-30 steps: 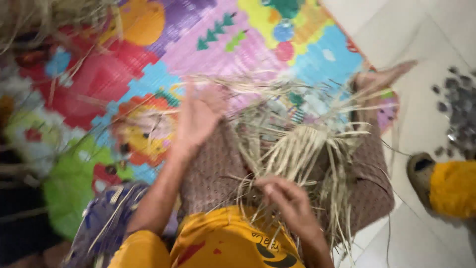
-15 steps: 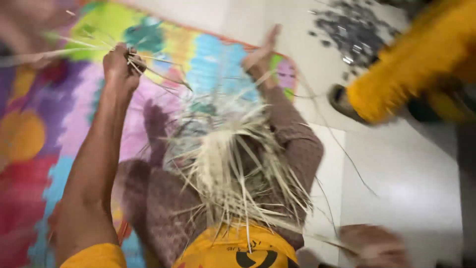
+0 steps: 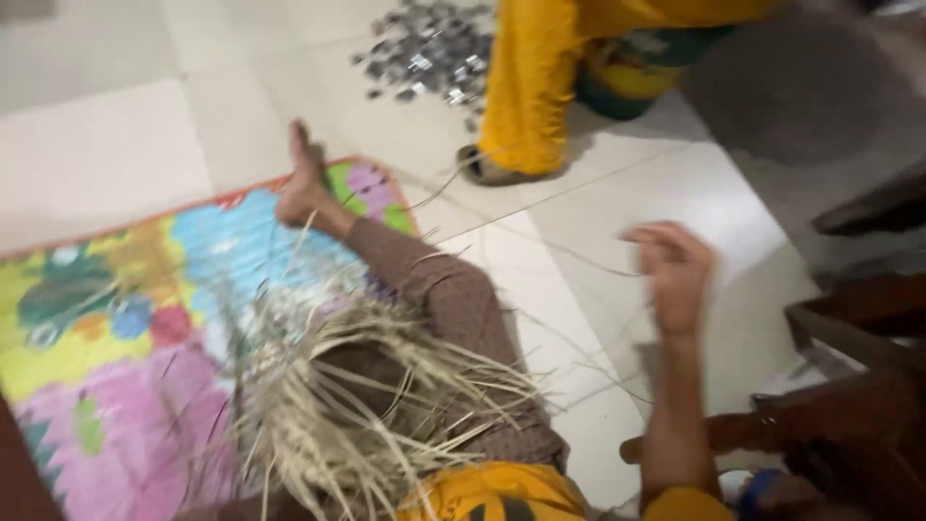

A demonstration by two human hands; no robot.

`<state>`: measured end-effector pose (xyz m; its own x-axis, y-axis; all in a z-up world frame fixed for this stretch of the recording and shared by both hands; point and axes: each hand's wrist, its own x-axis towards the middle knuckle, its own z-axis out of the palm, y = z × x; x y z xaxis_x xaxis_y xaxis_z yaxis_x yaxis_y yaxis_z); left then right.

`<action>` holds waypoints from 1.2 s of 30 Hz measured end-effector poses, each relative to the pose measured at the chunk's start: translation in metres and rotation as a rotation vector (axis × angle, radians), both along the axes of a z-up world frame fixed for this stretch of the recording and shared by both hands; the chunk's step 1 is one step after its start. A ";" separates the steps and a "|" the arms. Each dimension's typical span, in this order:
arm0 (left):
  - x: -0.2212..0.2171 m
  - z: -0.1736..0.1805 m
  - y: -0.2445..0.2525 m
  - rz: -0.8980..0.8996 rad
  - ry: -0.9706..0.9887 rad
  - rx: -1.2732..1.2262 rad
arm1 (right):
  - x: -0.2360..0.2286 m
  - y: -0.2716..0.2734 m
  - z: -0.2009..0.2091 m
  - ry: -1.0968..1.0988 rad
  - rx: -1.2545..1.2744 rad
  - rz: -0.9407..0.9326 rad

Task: A person is weaving straw strands around a brown shoe upper while sitting on the floor.

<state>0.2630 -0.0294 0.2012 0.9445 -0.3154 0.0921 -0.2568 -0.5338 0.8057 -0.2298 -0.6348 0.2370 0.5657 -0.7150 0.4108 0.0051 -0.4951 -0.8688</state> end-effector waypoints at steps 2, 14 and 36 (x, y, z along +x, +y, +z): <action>-0.031 -0.037 -0.021 -0.077 -0.079 0.268 | 0.033 0.021 0.004 -0.051 -0.097 0.193; -0.322 0.121 -0.298 -0.701 -0.435 0.199 | 0.061 0.130 0.091 -0.064 -0.780 0.490; -0.338 0.126 -0.155 -0.290 0.305 0.517 | 0.127 -0.088 -0.061 0.302 -1.212 0.024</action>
